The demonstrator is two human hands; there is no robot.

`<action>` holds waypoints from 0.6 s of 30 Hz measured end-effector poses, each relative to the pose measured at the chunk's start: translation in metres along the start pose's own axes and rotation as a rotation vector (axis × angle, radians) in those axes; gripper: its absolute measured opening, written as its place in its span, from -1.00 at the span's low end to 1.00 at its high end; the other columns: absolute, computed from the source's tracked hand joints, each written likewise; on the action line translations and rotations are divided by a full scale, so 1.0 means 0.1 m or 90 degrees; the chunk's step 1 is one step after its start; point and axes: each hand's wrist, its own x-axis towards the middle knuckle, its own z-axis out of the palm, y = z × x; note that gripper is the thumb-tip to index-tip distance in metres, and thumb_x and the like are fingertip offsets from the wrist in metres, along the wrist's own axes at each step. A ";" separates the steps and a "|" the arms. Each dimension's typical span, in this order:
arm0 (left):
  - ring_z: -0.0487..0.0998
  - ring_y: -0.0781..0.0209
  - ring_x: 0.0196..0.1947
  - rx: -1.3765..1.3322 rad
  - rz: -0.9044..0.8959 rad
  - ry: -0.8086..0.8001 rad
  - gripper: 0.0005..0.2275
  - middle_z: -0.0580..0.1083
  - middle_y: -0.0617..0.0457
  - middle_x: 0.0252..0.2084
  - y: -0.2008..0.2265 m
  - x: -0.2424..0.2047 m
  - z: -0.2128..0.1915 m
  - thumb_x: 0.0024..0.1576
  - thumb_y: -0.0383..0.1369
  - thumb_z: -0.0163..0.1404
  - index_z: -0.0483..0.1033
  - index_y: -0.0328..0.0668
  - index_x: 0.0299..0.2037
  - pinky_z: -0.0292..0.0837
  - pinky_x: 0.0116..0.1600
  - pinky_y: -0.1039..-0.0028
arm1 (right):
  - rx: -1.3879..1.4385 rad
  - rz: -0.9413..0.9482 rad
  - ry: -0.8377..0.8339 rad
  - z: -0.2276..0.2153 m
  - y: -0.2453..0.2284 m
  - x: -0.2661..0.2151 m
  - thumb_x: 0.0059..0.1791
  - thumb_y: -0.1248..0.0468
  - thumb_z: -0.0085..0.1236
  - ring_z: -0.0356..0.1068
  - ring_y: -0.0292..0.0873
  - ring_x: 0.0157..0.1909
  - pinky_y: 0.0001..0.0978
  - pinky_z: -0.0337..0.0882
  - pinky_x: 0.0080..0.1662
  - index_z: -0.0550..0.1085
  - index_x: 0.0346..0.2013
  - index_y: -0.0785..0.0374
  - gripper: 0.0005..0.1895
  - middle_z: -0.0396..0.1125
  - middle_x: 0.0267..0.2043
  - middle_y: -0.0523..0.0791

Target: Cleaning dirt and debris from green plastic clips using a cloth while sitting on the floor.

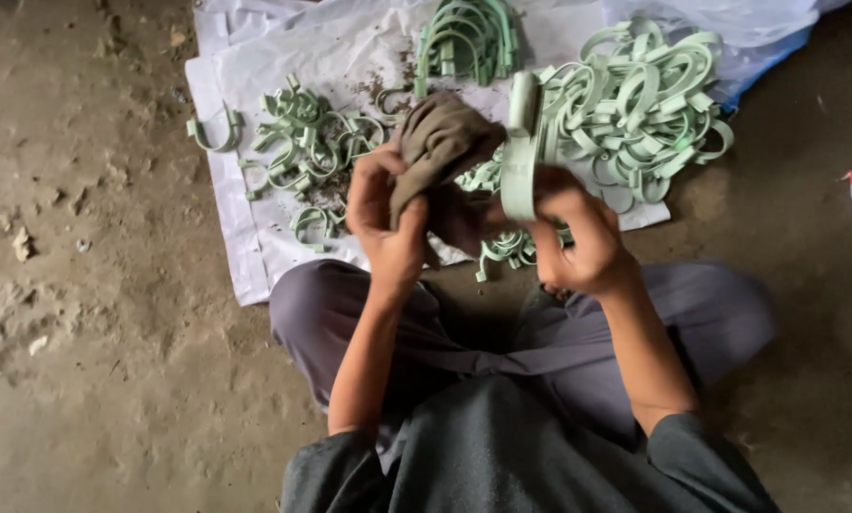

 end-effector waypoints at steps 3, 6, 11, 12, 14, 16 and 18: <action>0.47 0.07 0.08 0.003 -0.013 0.003 -0.84 0.46 -0.15 -0.01 -0.22 -0.03 0.09 0.14 -0.54 0.12 0.40 -0.28 -0.15 0.37 0.18 0.21 | 0.187 0.146 -0.052 0.17 0.60 -0.43 -0.03 0.56 0.12 0.46 0.07 -0.28 -0.04 0.42 -0.09 0.39 -0.16 0.46 -0.83 0.41 -0.35 0.05; 0.53 0.13 -0.02 -0.005 -0.031 -0.038 -0.77 0.50 -0.09 -0.05 -0.20 0.01 0.29 0.13 -0.56 0.17 0.40 -0.24 -0.09 0.41 0.10 0.22 | 0.302 0.228 -0.056 0.23 0.58 -0.30 0.08 0.28 0.01 0.42 0.00 0.02 0.01 0.37 0.11 0.29 0.08 0.42 -0.66 0.38 -0.09 0.08; 0.51 0.27 -0.25 0.088 -0.038 -0.043 -0.84 0.47 0.00 -0.24 -0.48 0.05 0.21 0.19 -0.37 0.15 0.47 -0.21 -0.12 0.44 -0.07 0.40 | 0.284 0.348 0.024 0.34 0.87 -0.46 0.17 0.41 -0.12 0.29 -0.29 -0.39 -0.42 0.35 -0.27 0.38 -0.04 0.43 -0.86 0.30 -0.49 -0.07; 0.48 0.29 -0.30 0.100 -0.044 -0.025 -0.93 0.47 0.02 -0.28 -0.54 0.04 0.20 0.27 -0.40 0.04 0.49 -0.22 -0.16 0.45 -0.10 0.41 | 0.266 0.343 0.021 0.35 0.89 -0.44 0.15 0.47 -0.09 0.29 -0.31 -0.25 -0.35 0.41 -0.16 0.42 -0.13 0.40 -0.90 0.34 -0.42 -0.05; 0.52 0.21 -0.32 0.126 -0.061 0.004 -0.87 0.48 -0.03 -0.27 -0.65 -0.04 0.24 0.23 -0.38 0.13 0.47 -0.20 -0.11 0.48 -0.13 0.32 | 0.288 0.353 0.009 0.37 0.86 -0.45 0.14 0.46 -0.10 0.34 -0.25 -0.33 -0.34 0.42 -0.21 0.40 -0.16 0.41 -0.91 0.35 -0.46 -0.02; 0.55 0.14 -0.35 0.153 -0.078 0.034 -0.78 0.50 -0.08 -0.25 -0.66 -0.06 0.27 0.19 -0.37 0.21 0.44 -0.18 -0.06 0.50 -0.15 0.24 | 0.310 0.363 -0.005 0.40 0.91 -0.47 0.14 0.46 -0.10 0.39 -0.18 -0.40 -0.32 0.43 -0.25 0.38 -0.19 0.42 -0.91 0.36 -0.49 0.01; 0.57 0.15 -0.35 0.163 -0.148 0.019 -0.56 0.54 -0.09 -0.33 -0.56 -0.03 0.30 0.15 -0.33 0.26 0.37 -0.16 0.19 0.52 -0.21 0.26 | 0.137 0.304 -0.048 0.43 1.02 -0.52 0.09 0.43 -0.06 0.46 -0.09 -0.38 -0.20 0.44 -0.22 0.43 -0.37 0.39 -0.84 0.40 -0.55 0.05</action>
